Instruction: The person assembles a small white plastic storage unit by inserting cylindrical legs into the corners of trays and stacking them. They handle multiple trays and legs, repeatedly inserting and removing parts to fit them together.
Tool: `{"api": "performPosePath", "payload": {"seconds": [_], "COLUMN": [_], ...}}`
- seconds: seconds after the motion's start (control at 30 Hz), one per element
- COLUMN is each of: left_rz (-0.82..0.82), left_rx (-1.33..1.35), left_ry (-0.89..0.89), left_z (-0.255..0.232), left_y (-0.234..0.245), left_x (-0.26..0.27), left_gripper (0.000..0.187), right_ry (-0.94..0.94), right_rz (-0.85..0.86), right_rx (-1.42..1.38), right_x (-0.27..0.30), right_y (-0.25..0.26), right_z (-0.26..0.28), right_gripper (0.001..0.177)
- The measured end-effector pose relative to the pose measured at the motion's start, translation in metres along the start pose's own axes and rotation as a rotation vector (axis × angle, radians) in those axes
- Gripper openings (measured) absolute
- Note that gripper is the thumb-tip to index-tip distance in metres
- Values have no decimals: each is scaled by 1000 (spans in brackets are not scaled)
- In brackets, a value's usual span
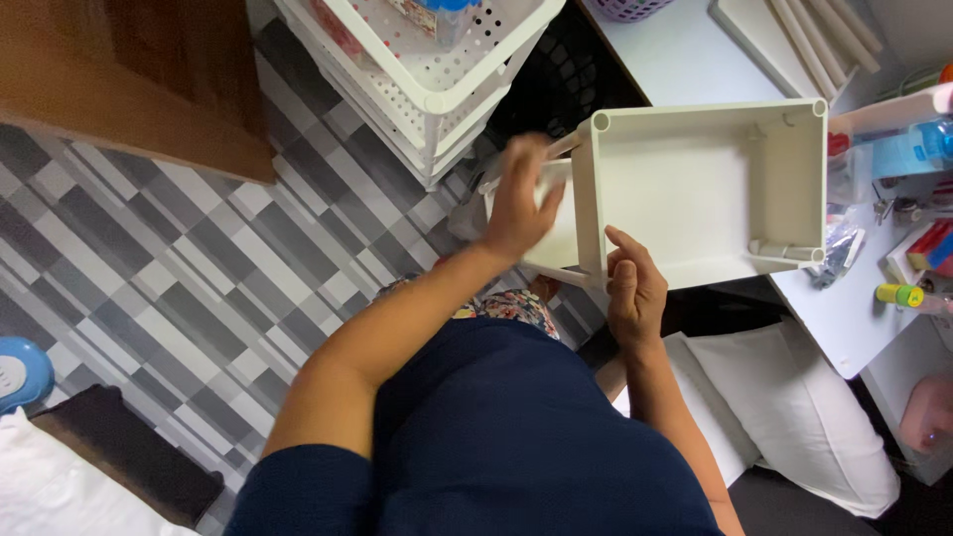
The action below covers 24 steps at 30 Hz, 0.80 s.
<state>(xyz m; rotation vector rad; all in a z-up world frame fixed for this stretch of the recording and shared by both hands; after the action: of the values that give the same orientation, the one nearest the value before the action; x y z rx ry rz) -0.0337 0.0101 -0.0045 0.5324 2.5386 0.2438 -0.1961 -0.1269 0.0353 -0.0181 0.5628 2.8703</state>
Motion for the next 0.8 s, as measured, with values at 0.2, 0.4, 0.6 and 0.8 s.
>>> {"api": "performPosePath", "payload": {"seconds": [0.2, 0.4, 0.6, 0.8], "left_rz": [588, 491, 374, 375], "left_rx": [287, 158, -29, 2], "left_ry": [-133, -160, -202, -331], "left_z": [-19, -27, -41, -47], "left_y": [-13, -13, -17, -8], "left_x": [59, 63, 62, 57], "left_gripper": [26, 29, 23, 23], "right_ry": [28, 21, 9, 38], "right_rz": [-135, -135, -134, -149], "right_rx": [-69, -14, -7, -20], "right_x": [-1, 1, 4, 3], "right_y": [-5, -9, -4, -11], "right_z": [-7, -7, -8, -16], "right_gripper": [41, 40, 39, 37]}}
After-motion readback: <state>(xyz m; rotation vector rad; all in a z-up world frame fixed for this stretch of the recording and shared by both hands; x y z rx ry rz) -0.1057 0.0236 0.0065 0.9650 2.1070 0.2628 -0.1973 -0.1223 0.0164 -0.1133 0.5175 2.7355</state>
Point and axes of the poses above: each hand's wrist, its own x-axis away from the middle knuckle, its own y-axis out of the back of the hand, z = x × y, the point moved 3 cm from there along -x, towards the middle knuckle, and after that the axes turned 9 degrees about z, right-handed, at the moved point
